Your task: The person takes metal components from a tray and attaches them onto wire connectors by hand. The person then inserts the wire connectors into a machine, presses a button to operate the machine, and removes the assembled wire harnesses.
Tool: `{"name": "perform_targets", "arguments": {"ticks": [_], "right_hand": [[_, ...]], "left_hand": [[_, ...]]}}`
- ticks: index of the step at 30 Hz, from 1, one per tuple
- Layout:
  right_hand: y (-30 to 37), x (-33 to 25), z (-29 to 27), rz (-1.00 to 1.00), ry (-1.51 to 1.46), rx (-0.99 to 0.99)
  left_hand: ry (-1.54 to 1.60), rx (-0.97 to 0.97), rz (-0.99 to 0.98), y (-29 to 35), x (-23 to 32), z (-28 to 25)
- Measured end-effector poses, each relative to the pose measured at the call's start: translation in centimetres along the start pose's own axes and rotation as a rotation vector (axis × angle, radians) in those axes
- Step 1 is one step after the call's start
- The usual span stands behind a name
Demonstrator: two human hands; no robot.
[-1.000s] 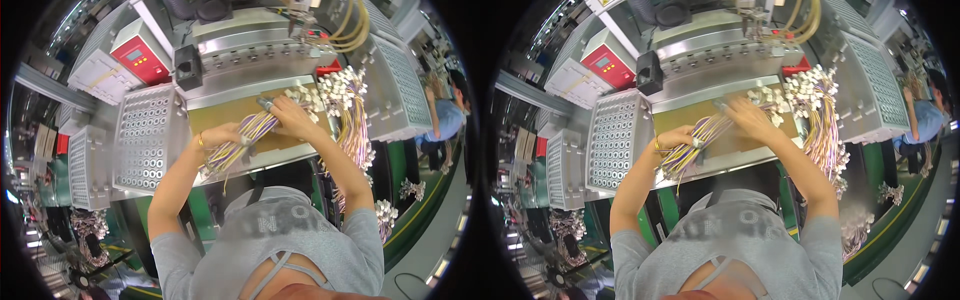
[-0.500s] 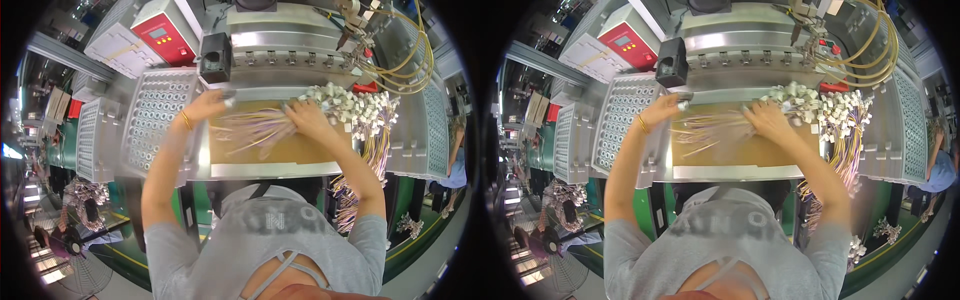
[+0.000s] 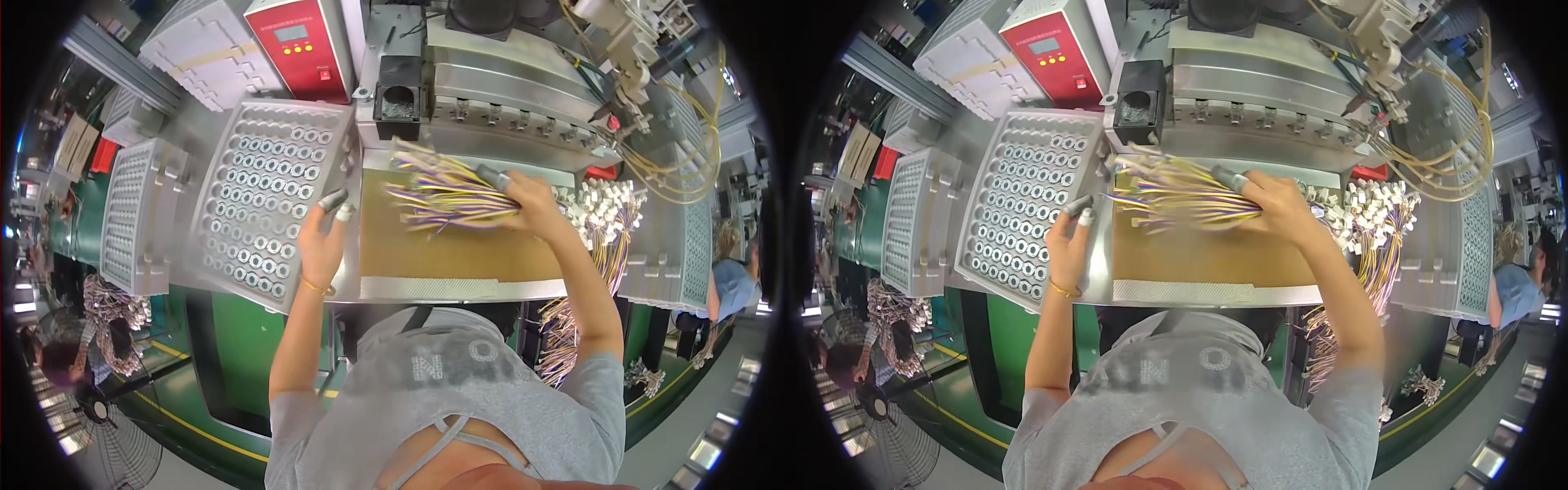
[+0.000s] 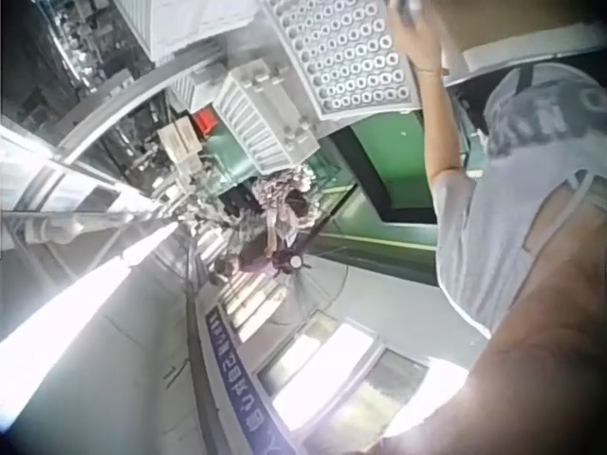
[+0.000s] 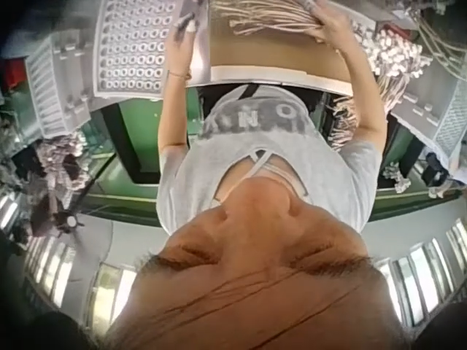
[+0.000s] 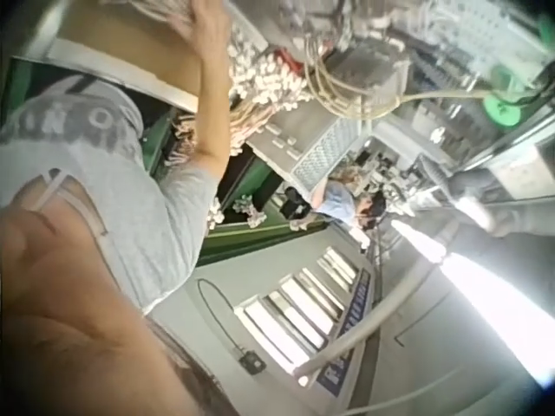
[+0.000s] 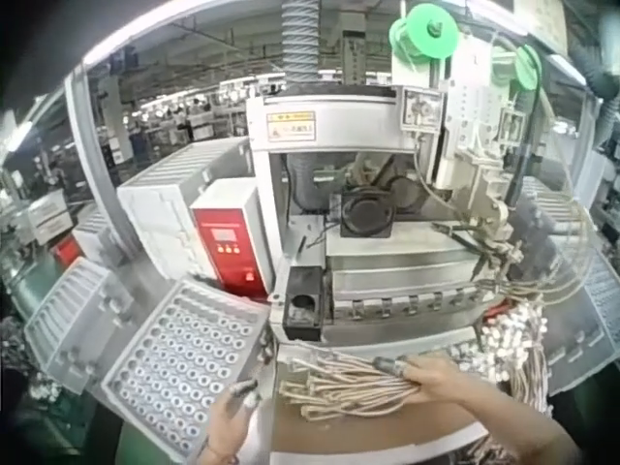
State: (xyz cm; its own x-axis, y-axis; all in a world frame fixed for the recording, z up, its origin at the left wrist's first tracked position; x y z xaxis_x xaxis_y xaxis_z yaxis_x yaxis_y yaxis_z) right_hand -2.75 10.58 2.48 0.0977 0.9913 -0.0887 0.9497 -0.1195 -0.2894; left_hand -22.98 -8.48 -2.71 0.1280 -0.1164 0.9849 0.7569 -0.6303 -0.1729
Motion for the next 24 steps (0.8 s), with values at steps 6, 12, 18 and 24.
{"name": "perform_targets", "arguments": {"ticks": [6, 12, 18, 24], "right_hand": [[-0.2, -2.6, 7.3, -0.116, -0.017, -0.328], [-2.5, -0.9, 4.4, 0.125, -0.254, -0.316], [-5.0, -1.5, 9.1, 0.409, -0.385, 0.038], [-4.9, -1.4, 7.5, 0.488, -0.58, 0.007]], "left_hand": [[-0.125, -0.009, 0.065, 0.3, -0.2, -0.1], [-0.664, -0.387, 0.412, 2.7, 2.2, 7.5], [-0.636, -0.531, 0.325, 7.5, -2.4, 9.9], [-0.508, -0.319, 0.264, 4.6, -0.1, 6.5]]}}
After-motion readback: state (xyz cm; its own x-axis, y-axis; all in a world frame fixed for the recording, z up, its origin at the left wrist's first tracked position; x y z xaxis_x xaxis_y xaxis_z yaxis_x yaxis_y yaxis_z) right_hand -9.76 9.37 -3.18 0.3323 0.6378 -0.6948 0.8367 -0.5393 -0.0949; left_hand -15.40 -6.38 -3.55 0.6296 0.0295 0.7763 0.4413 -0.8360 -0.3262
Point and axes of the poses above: each hand's wrist, its own y-axis away from the middle knuckle, its own z-axis out of the palm, x = y × z, the point moved 9 cm from there along -y, towards the middle knuckle, and after that the axes turned 13 degrees about y, right-handed, at the moved point
